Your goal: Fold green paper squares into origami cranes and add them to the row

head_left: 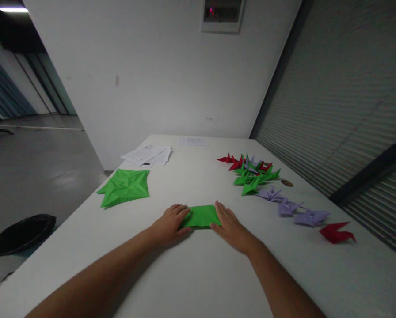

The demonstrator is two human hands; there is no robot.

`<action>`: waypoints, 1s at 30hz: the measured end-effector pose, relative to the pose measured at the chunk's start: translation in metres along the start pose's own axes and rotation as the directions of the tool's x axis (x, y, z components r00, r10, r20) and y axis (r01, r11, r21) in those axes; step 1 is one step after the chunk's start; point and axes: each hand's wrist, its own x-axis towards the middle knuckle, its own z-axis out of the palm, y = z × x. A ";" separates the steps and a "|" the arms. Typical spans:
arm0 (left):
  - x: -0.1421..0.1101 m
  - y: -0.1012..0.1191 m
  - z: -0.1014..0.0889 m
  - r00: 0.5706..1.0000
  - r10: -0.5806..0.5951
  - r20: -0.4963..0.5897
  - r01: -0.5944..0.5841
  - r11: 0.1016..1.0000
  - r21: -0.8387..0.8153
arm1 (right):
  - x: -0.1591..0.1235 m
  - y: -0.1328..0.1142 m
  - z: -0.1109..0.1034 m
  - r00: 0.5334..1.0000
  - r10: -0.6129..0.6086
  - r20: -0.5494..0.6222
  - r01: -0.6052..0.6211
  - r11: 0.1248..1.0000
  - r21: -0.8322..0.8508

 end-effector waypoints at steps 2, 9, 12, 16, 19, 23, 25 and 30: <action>0.000 0.001 -0.002 1.000 -0.002 -0.005 0.002 1.000 -0.004 | 0.000 0.000 0.000 1.000 -0.001 0.005 0.001 1.000 0.007; 0.002 -0.002 -0.001 0.999 0.006 -0.033 -0.005 0.999 0.041 | 0.002 -0.003 -0.001 0.997 0.062 -0.039 -0.053 0.980 0.191; 0.003 -0.001 -0.004 0.996 -0.060 -0.068 0.060 0.998 -0.001 | 0.006 -0.008 0.002 0.984 0.120 -0.130 -0.064 0.927 0.370; 0.005 0.003 -0.014 0.978 -0.168 -0.122 0.150 0.978 -0.144 | 0.018 -0.020 0.008 0.899 0.355 -0.255 -0.101 0.736 0.669; 0.006 0.007 -0.021 0.963 -0.231 -0.138 0.177 0.929 -0.324 | 0.026 -0.035 0.007 0.838 0.501 -0.219 -0.059 0.481 0.875; 0.006 0.009 -0.021 0.912 -0.380 -0.155 0.235 0.793 -0.562 | 0.027 -0.056 -0.003 0.812 0.565 -0.149 0.068 0.163 0.984; 0.006 0.009 -0.017 0.895 -0.425 -0.136 0.232 0.703 -0.672 | 0.026 -0.063 -0.008 0.797 0.595 -0.103 0.117 0.016 0.993; 0.006 0.013 -0.010 0.875 -0.474 -0.096 0.205 0.543 -0.814 | 0.024 -0.073 -0.016 0.794 0.606 -0.050 0.182 -0.158 0.971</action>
